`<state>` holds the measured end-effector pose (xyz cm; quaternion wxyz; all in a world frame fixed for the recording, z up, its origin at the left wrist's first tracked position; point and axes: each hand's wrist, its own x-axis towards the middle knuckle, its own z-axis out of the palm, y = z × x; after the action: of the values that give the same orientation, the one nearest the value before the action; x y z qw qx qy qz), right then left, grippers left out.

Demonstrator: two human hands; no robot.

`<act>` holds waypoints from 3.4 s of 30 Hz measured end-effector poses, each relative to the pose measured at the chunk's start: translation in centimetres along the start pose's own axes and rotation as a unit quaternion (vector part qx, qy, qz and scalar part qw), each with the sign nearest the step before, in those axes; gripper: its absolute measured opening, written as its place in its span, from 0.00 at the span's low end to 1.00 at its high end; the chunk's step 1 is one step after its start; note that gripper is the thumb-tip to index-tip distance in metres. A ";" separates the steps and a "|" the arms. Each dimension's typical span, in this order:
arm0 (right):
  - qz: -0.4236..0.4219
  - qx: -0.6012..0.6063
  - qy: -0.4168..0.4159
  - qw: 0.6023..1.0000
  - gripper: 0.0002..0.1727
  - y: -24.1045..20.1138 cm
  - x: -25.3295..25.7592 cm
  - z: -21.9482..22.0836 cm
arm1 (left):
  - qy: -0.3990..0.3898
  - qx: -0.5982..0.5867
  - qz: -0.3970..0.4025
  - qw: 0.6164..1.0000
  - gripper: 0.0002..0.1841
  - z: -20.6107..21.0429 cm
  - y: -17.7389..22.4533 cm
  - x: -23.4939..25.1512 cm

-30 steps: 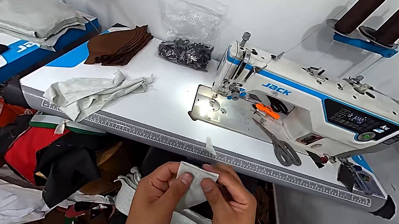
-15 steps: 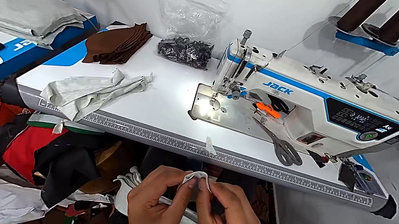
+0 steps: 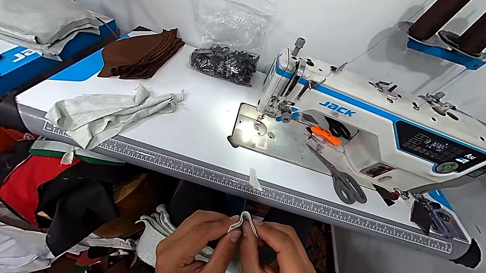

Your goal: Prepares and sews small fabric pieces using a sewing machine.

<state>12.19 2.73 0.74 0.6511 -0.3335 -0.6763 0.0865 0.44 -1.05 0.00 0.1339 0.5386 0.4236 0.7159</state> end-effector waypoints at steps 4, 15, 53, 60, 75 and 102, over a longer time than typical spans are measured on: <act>0.023 0.023 -0.021 0.999 0.04 -0.3 0.0 -0.2 | 0.003 0.004 -0.002 1.000 0.04 -0.1 -0.2 0.3; 0.033 0.040 -0.051 0.997 0.08 -0.7 -0.1 -0.2 | -0.009 0.013 0.004 1.000 0.04 0.0 0.0 0.6; 0.146 0.127 -0.406 0.893 0.19 4.2 8.9 -1.7 | -0.096 -0.069 -0.123 0.985 0.09 0.0 -2.5 3.5; 0.138 0.145 -0.364 0.910 0.10 3.9 8.6 -1.5 | -0.105 -0.085 -0.133 0.982 0.10 -0.1 -1.9 3.2; 0.295 0.118 -0.322 0.892 0.10 8.0 9.3 0.3 | -0.168 0.238 0.028 0.956 0.13 0.2 -6.6 8.4; 0.121 -0.309 -0.387 0.860 0.17 26.6 12.8 7.4 | -0.340 0.395 0.037 0.853 0.08 7.5 -21.2 18.8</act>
<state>15.11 32.58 -4.42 0.1852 -0.5361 -0.8203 0.0733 -5.77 27.47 -3.11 0.0184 0.7711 0.5787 0.2649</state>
